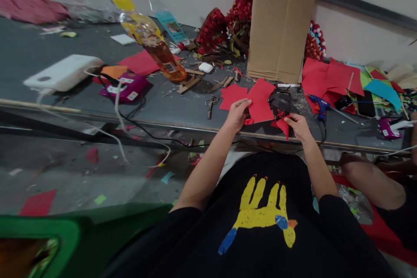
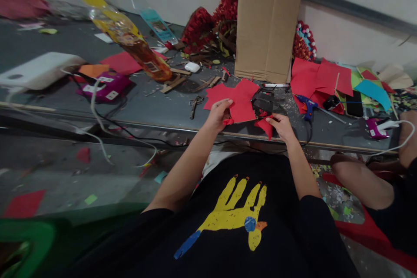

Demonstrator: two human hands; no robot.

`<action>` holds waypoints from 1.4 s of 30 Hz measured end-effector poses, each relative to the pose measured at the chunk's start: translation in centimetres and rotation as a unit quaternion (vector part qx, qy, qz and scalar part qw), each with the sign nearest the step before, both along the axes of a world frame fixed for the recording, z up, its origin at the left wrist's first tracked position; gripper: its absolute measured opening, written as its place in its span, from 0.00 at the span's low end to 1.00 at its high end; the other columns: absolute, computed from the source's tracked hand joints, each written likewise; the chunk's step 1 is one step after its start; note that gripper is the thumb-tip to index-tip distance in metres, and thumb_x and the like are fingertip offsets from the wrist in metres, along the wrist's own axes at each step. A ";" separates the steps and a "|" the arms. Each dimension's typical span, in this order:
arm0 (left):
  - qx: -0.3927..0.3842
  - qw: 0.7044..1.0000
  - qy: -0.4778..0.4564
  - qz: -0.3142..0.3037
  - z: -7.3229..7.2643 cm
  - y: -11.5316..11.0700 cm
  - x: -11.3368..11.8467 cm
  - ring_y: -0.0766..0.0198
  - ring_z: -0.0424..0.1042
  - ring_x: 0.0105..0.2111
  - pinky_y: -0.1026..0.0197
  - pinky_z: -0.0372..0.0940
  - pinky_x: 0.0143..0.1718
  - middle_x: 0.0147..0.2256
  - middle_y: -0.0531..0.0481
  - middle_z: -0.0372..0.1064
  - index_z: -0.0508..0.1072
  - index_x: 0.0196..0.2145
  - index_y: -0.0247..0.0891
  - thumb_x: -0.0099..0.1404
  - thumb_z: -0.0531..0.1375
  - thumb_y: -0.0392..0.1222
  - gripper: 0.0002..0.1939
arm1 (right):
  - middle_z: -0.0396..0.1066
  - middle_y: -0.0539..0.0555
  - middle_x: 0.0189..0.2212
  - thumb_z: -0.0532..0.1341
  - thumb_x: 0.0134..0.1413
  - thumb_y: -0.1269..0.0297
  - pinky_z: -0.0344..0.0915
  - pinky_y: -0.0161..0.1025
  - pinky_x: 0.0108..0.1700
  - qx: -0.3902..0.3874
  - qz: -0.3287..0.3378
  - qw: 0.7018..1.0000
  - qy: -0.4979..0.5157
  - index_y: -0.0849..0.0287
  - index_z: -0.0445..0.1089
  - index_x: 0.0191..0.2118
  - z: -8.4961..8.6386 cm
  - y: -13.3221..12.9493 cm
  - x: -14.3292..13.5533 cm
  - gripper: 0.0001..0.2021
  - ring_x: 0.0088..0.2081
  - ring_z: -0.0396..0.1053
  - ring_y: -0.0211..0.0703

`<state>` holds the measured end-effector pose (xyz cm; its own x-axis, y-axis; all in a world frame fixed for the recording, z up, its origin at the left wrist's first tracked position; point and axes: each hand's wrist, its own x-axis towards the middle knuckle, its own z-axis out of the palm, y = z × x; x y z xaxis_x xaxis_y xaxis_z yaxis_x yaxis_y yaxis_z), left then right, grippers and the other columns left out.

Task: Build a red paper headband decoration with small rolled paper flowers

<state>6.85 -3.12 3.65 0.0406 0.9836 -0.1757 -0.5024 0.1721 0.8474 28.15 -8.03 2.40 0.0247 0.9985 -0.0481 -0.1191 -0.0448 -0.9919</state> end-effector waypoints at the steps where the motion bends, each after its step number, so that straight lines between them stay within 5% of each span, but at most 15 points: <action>1: 0.000 1.000 0.003 0.002 -0.1 0.1 0.0 0.73 0.64 0.16 0.72 0.57 0.15 0.17 0.59 0.62 0.64 0.22 0.37 0.40 0.69 0.43 0.17 | 0.78 0.49 0.29 0.73 0.26 0.51 0.67 0.40 0.45 0.001 0.001 1.000 -0.005 0.56 0.77 0.29 0.1 0.0 0.0 0.19 0.34 0.72 0.41; 42: 0.013 1.000 0.001 0.009 -1.1 0.5 0.1 0.73 0.65 0.18 0.70 0.58 0.18 0.20 0.57 0.65 0.67 0.25 0.36 0.39 0.69 0.42 0.17 | 0.68 0.46 0.17 0.70 0.30 0.50 0.59 0.33 0.26 0.030 -0.055 0.994 -0.089 0.58 0.69 0.19 -0.4 -0.2 -0.3 0.17 0.22 0.62 0.33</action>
